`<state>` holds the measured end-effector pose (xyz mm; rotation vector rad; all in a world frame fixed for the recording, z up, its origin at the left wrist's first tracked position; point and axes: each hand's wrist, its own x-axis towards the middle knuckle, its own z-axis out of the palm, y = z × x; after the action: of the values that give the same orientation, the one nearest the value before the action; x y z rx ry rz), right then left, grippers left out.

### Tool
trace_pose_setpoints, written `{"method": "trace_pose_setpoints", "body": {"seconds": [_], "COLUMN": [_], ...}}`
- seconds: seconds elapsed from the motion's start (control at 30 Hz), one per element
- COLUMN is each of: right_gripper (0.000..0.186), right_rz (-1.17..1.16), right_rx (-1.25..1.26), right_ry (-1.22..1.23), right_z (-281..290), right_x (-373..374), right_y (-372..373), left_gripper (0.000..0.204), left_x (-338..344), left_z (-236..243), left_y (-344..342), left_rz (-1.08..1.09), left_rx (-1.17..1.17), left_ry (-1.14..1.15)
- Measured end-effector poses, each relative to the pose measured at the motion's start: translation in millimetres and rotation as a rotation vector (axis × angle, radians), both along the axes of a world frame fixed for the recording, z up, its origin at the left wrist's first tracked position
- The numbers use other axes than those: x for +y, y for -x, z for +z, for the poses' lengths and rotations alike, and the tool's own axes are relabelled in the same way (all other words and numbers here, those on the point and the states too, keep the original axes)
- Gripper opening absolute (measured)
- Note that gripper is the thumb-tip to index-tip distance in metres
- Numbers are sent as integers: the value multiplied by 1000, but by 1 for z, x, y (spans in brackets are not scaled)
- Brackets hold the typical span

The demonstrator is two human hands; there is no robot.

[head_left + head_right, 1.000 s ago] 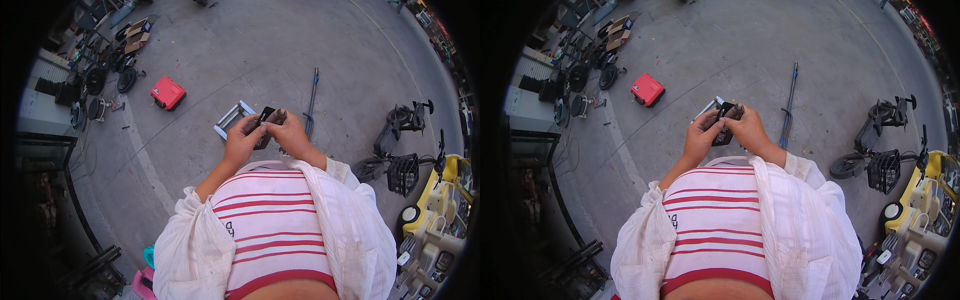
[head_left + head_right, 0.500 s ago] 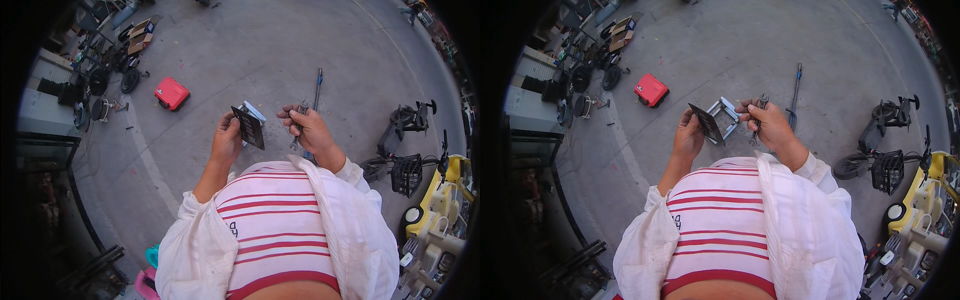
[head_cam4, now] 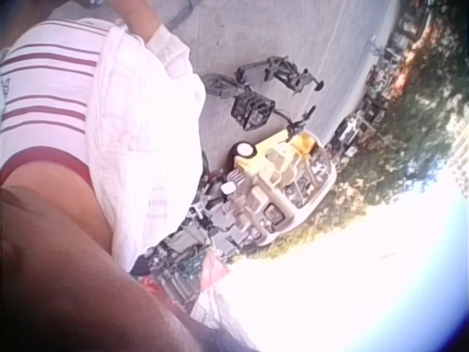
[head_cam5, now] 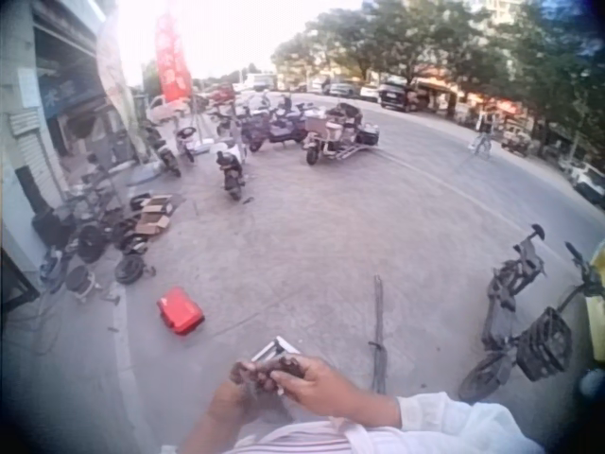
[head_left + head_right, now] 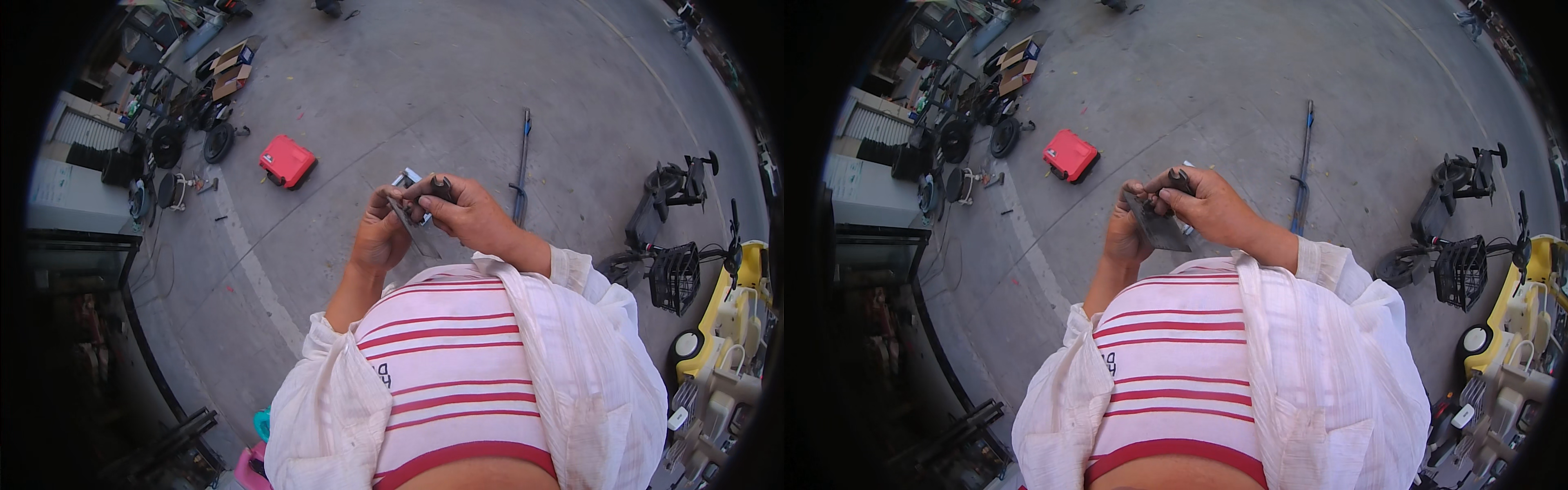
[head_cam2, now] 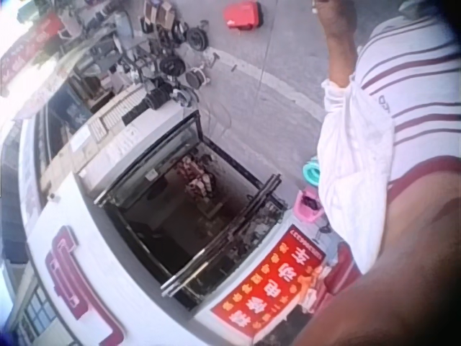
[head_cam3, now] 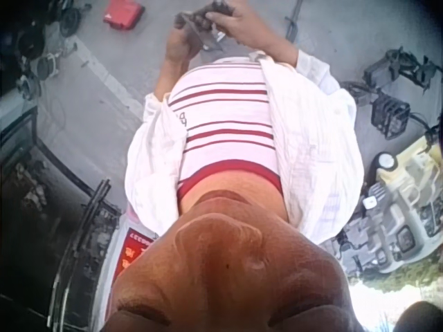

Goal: The person uses a wrench to tighten bolts on the front basket of an electric scooter, then moves to the rear to install a license plate holder. They attach the holder to the scooter's frame and secure it with bolts.

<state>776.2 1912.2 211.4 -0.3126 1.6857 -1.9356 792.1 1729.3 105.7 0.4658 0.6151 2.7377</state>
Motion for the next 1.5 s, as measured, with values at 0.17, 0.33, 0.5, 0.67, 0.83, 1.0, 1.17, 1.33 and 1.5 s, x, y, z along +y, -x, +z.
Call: {"method": "trace_pose_setpoints", "body": {"seconds": [0.17,0.33,0.5,0.67,0.83,1.0,1.17,1.33,1.5], "right_gripper": [19,17,18,16,12,21,33,30,32], "right_rz": [-72,8,2,-9,38,57,49,144,127], "right_rx": [177,126,83,137,51,86,-72,-189,-137], "right_ry": [1,-61,-176,-53,-28,-18,-51,-20,-57], "right_z": [-21,-7,0,-6,-19,-33,-46,-28,-28], "right_x": [-10,-14,-10,-2,9,28,81,146,179], "right_y": [-2,0,6,24,61,116,195,282,355], "left_gripper": [47,47,47,45,42,42,42,44,44], "left_x": [3,-10,-7,1,7,34,89,141,178], "left_z": [15,9,6,7,4,12,13,18,27], "left_y": [-5,-4,3,18,48,103,172,257,325], "left_rz": [68,43,53,70,111,119,113,94,160], "left_rx": [-76,-110,-116,-145,-138,-75,-76,-76,-114], "left_ry": [148,158,157,183,238,324,323,335,346]}}
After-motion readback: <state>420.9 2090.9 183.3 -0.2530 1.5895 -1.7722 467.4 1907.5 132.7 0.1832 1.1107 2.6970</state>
